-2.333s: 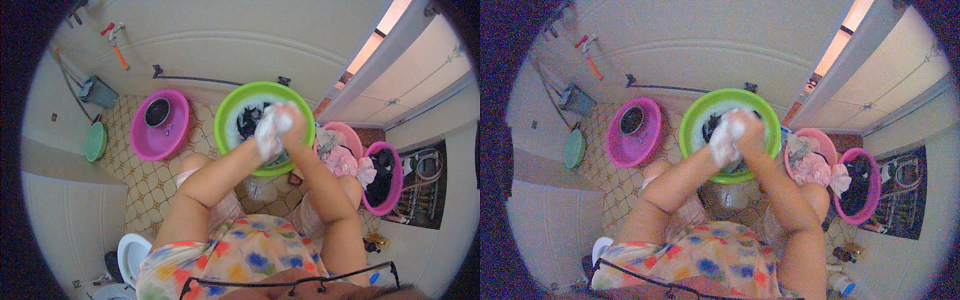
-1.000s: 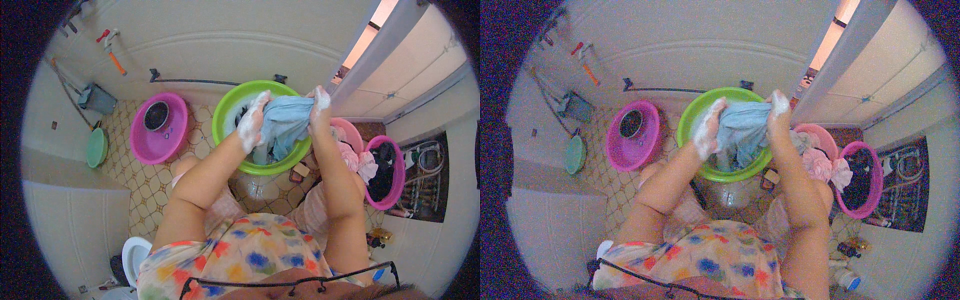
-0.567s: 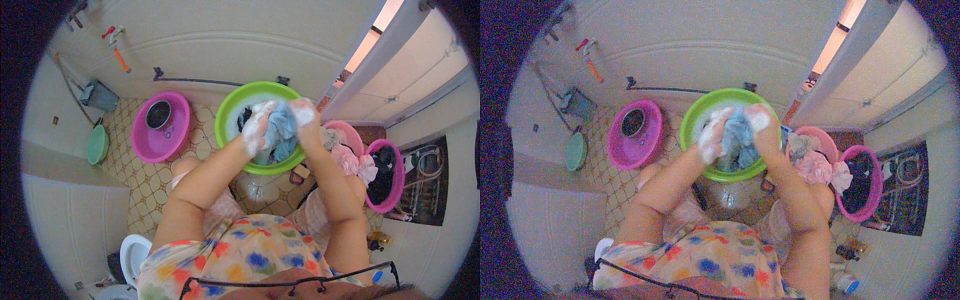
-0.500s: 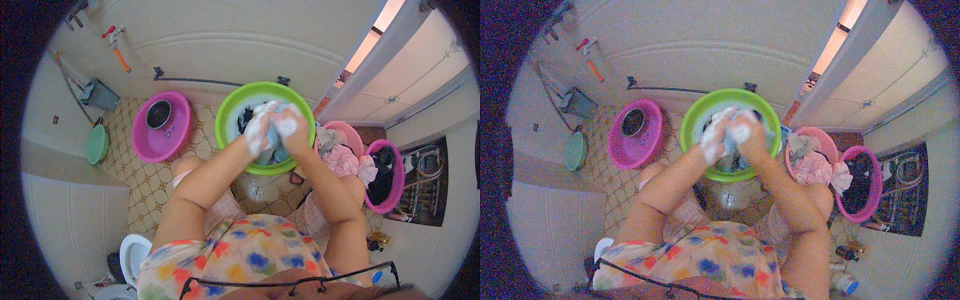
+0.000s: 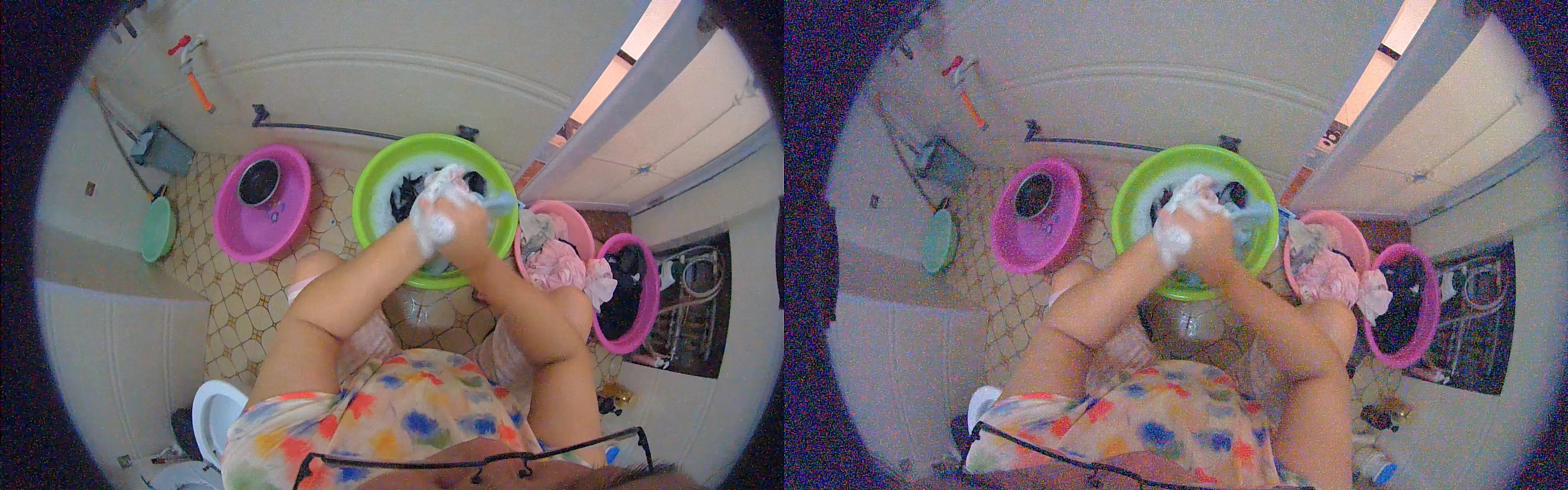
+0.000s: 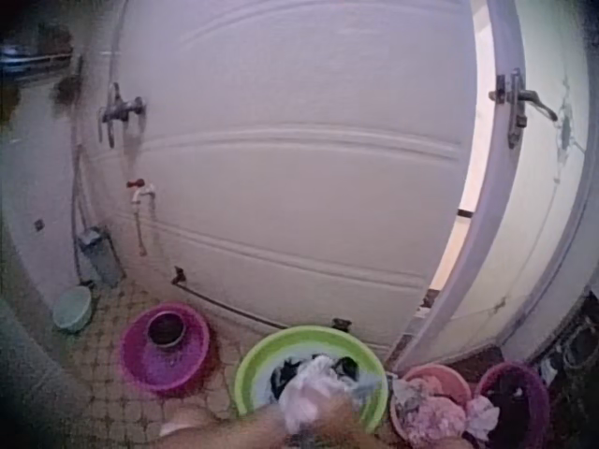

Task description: The person hand washes a light blue garment in a green basin filled with soapy water. They repeatedly scrub, squeeze, and rinse the fabric by hand, then wring it out and place it into a pink basin.

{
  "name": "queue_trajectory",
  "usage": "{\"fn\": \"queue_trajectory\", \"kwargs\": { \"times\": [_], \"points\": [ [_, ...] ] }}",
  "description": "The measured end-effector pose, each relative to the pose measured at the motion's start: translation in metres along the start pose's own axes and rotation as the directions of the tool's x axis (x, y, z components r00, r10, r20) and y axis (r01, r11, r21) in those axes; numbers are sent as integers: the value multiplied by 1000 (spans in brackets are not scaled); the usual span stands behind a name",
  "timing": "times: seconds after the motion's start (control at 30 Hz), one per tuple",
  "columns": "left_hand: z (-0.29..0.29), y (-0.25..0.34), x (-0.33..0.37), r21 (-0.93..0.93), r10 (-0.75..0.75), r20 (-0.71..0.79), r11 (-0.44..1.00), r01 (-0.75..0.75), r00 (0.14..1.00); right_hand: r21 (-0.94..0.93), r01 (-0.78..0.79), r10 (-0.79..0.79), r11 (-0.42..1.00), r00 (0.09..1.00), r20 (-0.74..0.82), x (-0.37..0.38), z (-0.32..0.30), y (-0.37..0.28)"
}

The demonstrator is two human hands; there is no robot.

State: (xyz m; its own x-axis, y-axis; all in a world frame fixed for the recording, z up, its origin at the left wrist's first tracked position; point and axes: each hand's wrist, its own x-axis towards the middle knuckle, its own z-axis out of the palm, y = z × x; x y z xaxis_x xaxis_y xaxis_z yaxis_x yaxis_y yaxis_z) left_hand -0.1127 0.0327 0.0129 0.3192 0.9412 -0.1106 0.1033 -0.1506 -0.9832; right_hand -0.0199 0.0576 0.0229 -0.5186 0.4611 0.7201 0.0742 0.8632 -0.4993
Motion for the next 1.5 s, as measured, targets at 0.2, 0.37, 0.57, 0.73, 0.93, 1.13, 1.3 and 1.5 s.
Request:
{"fn": "queue_trajectory", "kwargs": {
  "times": [0.2, 0.37, 0.57, 0.73, 0.93, 1.13, 1.3, 1.5],
  "points": [
    [-25, -15, -8, 740, 92, 429, -606, -291, 899, 159, -114, 123, 981, 991, -50, 16, -13, 12],
    [-27, -34, -2, 685, 34, 382, -682, -258, 924, 158, -199, 220, 967, 966, -134, 24, -28, 53],
    [-17, -58, -24, 80, -45, 497, -992, -97, 867, 513, -409, 180, 755, 881, 438, 19, -40, 50],
    [3, -52, -29, -335, -190, 506, -942, -12, 841, 464, -701, 308, 541, 679, 666, 11, -51, 46],
    [-9, -64, -39, -256, 72, 458, -944, 209, 886, 808, -589, 528, 17, 692, 493, 9, -50, 57],
    [-20, -77, -50, -376, 143, 432, -869, 322, 890, 941, -329, 655, -80, 694, 298, 12, -57, 81],
    [-15, -46, -36, -77, -148, 493, -989, -127, 857, 966, -256, 720, 28, 675, 158, 8, -49, 89],
    [-17, -9, -12, 449, 27, 670, -810, -377, 742, 457, -324, 438, 829, 883, -168, 10, -28, 27]
  ]
}}
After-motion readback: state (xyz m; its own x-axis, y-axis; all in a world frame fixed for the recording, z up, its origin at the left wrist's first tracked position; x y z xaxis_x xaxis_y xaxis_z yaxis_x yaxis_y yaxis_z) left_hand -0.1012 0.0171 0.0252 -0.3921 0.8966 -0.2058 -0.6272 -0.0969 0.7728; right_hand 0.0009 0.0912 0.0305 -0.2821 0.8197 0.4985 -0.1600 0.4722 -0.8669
